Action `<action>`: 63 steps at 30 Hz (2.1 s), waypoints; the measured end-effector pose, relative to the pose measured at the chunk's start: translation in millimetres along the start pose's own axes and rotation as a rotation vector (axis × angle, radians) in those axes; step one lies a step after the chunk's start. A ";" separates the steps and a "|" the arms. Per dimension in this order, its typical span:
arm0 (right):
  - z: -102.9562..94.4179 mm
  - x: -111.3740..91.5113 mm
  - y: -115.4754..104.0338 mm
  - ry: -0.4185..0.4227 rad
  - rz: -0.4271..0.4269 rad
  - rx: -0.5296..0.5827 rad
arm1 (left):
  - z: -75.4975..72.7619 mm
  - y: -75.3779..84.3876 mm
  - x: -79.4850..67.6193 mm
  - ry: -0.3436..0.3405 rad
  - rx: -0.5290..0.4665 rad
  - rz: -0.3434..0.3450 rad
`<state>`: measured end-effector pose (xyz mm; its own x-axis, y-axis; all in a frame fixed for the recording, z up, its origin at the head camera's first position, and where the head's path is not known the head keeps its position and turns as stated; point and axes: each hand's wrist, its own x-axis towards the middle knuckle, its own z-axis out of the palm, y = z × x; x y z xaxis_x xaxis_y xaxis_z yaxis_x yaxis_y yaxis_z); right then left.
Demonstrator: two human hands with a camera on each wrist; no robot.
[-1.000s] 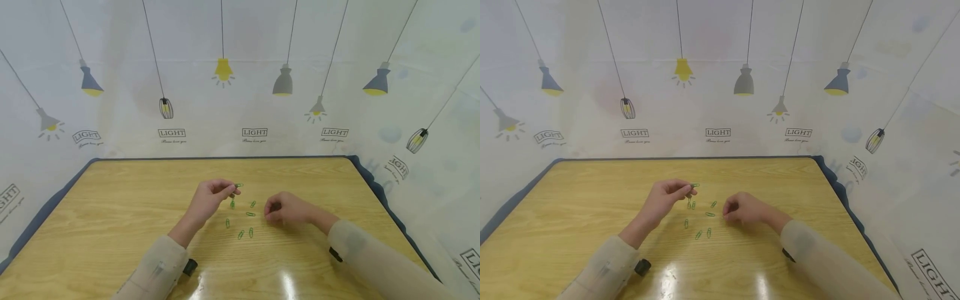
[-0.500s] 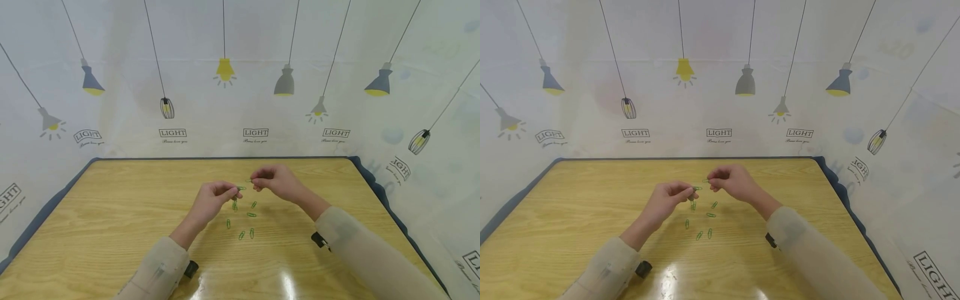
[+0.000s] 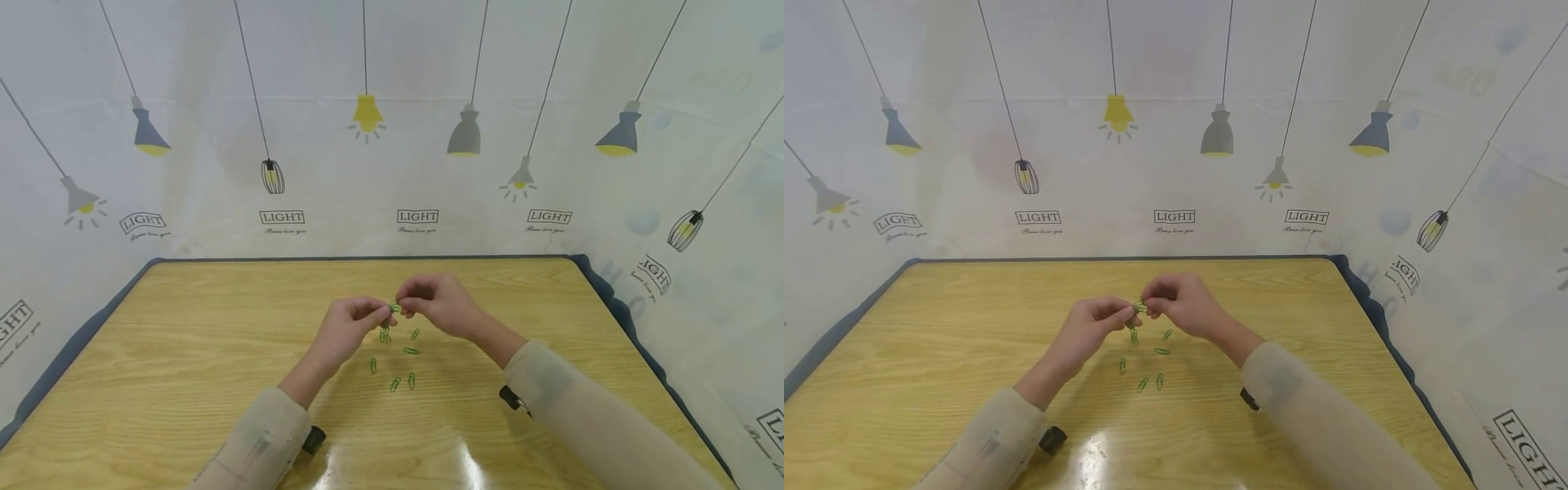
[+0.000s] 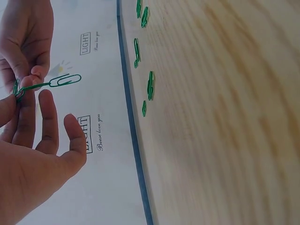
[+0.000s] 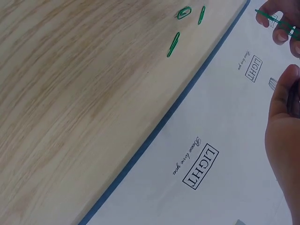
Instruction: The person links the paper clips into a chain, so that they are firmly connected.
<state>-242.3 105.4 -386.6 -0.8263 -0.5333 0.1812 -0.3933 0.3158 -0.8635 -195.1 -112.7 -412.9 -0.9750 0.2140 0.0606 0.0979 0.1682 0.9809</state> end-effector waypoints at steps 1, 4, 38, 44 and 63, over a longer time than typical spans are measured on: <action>0.3 -0.3 -0.3 -0.004 -0.002 0.001 | 0.2 -0.1 0.0 0.000 0.000 0.000; 0.6 -1.3 -0.9 -0.013 -0.003 0.008 | 0.9 -0.5 0.2 0.000 -0.002 -0.001; -11.9 -11.6 0.2 0.008 0.033 0.044 | -0.1 -4.4 -1.3 -0.079 0.007 -0.005; -7.9 -13.1 -2.1 0.044 0.002 0.072 | 3.6 -1.7 -1.0 -0.075 0.049 -0.002; -8.3 -8.9 11.3 0.036 0.017 0.054 | 3.3 0.1 0.9 0.080 0.065 0.035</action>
<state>-242.7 120.2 -394.1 -0.8470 -0.4992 0.1828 -0.3578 0.2809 -0.8906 -195.4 -109.4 -413.4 -0.9833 0.1439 0.1115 0.1422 0.2249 0.9640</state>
